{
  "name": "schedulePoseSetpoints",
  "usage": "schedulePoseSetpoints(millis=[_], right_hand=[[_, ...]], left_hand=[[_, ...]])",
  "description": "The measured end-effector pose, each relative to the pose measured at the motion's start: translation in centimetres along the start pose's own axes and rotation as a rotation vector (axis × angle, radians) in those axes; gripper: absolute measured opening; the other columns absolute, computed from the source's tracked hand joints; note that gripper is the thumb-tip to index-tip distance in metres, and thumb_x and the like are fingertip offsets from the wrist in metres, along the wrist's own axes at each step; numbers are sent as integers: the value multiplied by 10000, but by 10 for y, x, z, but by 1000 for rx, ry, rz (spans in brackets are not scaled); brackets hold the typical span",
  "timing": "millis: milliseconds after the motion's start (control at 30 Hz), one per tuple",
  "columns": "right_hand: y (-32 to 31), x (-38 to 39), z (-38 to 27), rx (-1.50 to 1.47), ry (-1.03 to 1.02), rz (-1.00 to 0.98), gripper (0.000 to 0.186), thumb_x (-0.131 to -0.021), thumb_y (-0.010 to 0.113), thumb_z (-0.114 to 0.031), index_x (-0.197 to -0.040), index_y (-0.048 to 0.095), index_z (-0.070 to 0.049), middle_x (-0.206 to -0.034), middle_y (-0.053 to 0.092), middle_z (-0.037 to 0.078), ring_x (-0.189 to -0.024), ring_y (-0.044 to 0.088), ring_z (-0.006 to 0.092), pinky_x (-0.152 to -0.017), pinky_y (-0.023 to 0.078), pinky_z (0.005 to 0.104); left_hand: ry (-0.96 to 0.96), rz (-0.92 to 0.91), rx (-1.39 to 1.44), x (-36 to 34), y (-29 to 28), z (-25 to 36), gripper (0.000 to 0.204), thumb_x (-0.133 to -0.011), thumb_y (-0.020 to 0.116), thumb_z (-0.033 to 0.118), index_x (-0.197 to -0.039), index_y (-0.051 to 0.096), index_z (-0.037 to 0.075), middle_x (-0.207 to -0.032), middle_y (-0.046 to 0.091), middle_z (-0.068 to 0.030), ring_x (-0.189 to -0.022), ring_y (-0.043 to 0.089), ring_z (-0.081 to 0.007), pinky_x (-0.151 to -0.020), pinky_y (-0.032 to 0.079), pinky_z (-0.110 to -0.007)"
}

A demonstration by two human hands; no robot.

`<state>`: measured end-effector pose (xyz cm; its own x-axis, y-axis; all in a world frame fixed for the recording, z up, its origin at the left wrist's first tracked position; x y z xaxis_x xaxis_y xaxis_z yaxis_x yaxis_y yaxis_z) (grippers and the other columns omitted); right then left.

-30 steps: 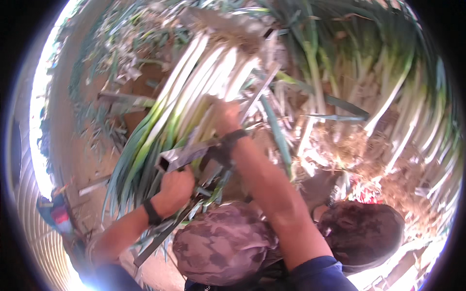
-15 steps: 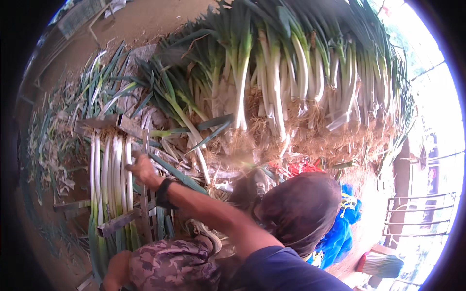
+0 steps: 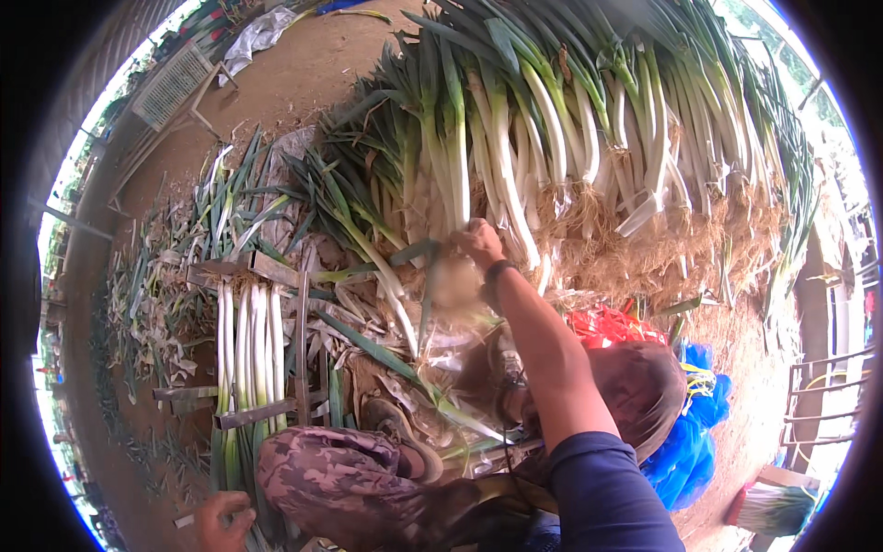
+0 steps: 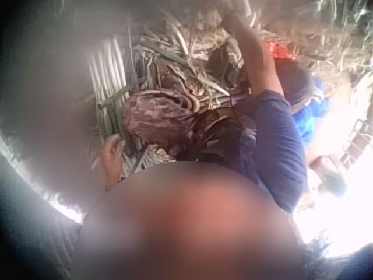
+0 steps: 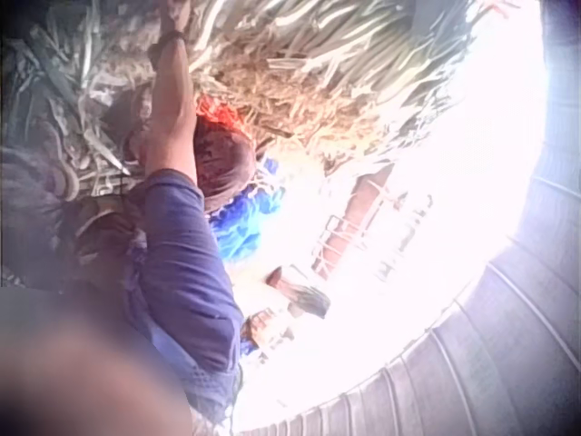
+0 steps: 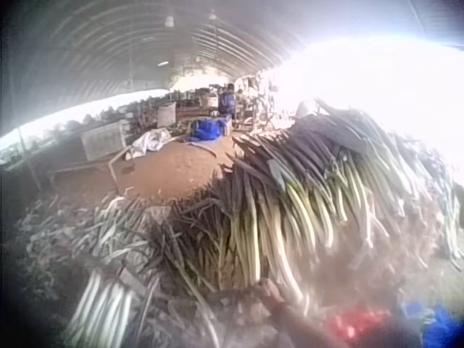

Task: The person repeatedly picks up green onions, removes the root ends and outer leaves by hand, and places the trimmed stalks into a metal frame. The process continues throughout the clip with consistent hand motions.

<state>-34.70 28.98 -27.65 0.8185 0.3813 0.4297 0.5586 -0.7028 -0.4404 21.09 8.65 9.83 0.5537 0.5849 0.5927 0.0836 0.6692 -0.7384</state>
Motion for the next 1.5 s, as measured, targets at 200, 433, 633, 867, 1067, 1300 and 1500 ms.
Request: schedulePoseSetpoints(millis=[200,433,633,867,1067,1300,1500], right_hand=[[-57,24,20,-347,-593,-113,467,-839,764,-14,-1287,649,-74,-1086,704,124,-1034,680,230,-888,562,374],[-30,100,-72,-667,-87,-177,474,-959,625,-62,-1429,567,-87,-1109,692,130,-1002,651,264,-961,557,375],[94,156,-44,226,-412,109,655,-862,633,-71,-1504,502,-77,-1069,684,257,-889,688,397,-823,568,493],[100,125,7,-417,-132,-157,510,-956,620,-82,-1458,537,-50,-1287,646,228,-867,711,321,-637,586,431],[94,119,-23,321,-198,131,456,-933,663,-202,-1340,520,-54,-888,712,209,-718,691,388,-617,561,512],[94,14,-70,855,-572,550,504,-837,671,-156,-1313,540,-55,-1424,485,260,-1286,504,429,-1000,436,580],[96,-27,-70,1003,-414,184,696,-902,673,-338,-1442,426,25,-1346,527,247,-1262,515,397,-1046,382,591]], left_hand=[[214,-32,66,27,17,61,271,-997,693,175,-1187,702,-19,-1195,710,-171,-1103,679,-278,-938,529,-379],[823,-8,192,-50,72,139,240,-904,750,209,-995,697,-7,-958,738,-199,-807,735,-347,-703,576,-423],[765,-265,77,-139,126,187,266,-949,734,162,-1161,689,8,-1005,756,-148,-905,732,-236,-805,577,-372],[966,-419,-149,-161,154,181,318,-917,718,194,-1176,666,17,-1073,709,-203,-932,706,-386,-837,556,-472],[1028,-350,-204,-175,153,175,326,-917,682,184,-1169,631,-17,-971,656,-202,-921,691,-380,-797,561,-463],[1064,-293,-271,-171,154,173,323,-866,698,164,-1120,612,-16,-969,647,-187,-891,690,-371,-801,567,-464],[1000,-305,-321,-179,145,173,253,-873,690,160,-1058,620,1,-965,665,-188,-901,705,-367,-808,569,-460]])
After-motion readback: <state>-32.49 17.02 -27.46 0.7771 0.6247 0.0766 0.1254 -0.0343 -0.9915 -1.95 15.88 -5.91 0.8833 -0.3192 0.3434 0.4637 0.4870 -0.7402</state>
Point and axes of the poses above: each hand's wrist, its own x-axis away from the middle knuckle, its own y-axis out of the palm, z = x × y, the point moved 1 cm from there along -x, towards the middle knuckle
